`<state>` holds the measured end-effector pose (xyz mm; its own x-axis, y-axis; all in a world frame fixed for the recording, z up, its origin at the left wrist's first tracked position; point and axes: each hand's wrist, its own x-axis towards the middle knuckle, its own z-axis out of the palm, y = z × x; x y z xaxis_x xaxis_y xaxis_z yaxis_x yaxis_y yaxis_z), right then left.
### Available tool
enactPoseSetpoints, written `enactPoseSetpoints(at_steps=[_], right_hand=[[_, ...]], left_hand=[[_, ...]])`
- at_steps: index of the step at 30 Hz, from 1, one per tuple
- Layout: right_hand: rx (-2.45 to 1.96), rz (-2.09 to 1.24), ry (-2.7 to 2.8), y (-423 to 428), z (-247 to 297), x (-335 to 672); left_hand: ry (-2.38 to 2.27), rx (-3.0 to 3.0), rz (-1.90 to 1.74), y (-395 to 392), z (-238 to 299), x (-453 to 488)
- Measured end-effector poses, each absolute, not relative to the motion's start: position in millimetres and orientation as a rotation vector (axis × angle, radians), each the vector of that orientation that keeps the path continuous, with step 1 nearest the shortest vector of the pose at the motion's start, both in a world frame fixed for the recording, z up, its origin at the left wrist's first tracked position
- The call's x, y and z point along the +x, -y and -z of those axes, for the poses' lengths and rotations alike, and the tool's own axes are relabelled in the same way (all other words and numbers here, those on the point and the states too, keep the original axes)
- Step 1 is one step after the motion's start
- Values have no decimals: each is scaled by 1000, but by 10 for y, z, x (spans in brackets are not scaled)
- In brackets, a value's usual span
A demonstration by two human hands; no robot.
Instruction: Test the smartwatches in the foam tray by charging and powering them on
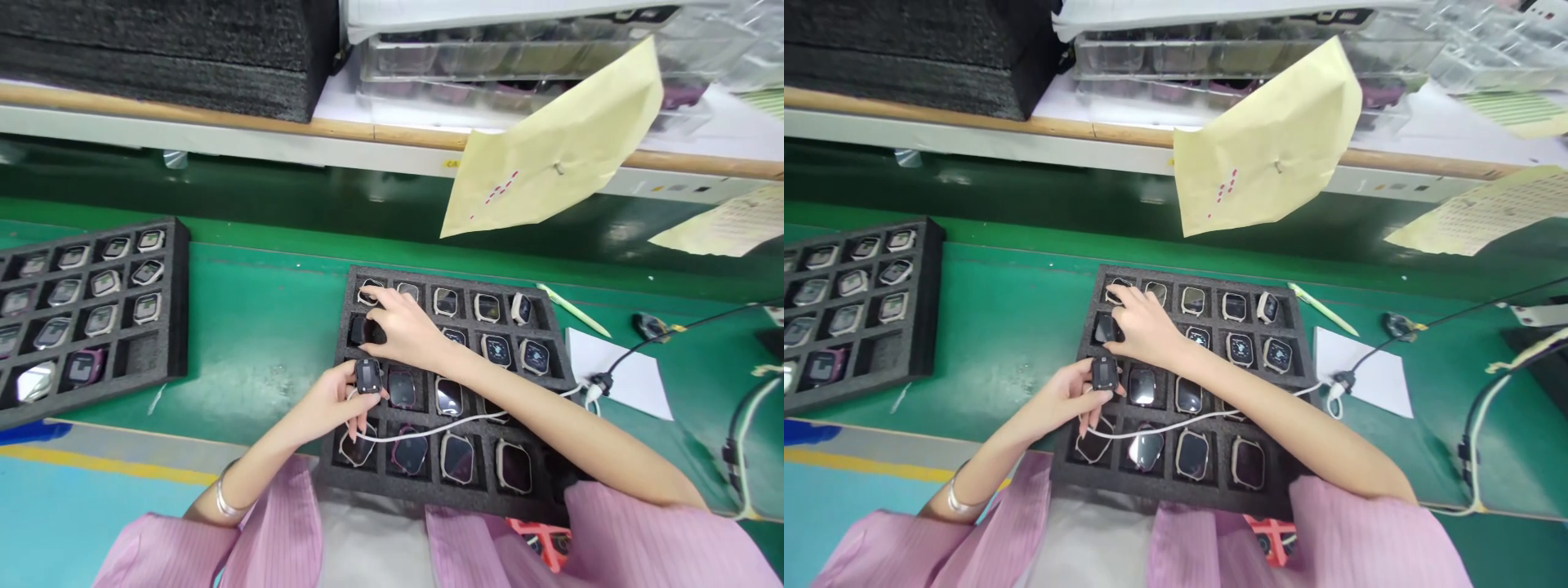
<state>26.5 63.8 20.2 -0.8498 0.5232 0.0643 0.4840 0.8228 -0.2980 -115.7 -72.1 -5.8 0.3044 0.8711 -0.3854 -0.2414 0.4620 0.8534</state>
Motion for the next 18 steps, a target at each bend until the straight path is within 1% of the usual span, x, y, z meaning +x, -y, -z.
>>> enactPoseSetpoints(at_steps=[3, 5, 6, 9, 13, 18], right_hand=[[-743, -543, 2762, -622, -274, 505], [-628, -751, 2658, -531, -340, 642], [-604, -801, 2652, -464, -363, 690], [-573, -714, 2720, -247, -362, 727], [-457, -572, 2749, -107, -282, 623], [-389, -630, 2713, -142, -295, 596]], left_hand=[[-932, 680, -851, 683, 77, -1207], [-882, 647, -846, 669, 94, -1227], [-861, 639, -846, 667, 103, -1227], [-847, 652, -867, 676, 112, -1188], [-989, 675, -933, 717, 99, -1091], [-1100, 663, -1015, 757, 96, -1003]])
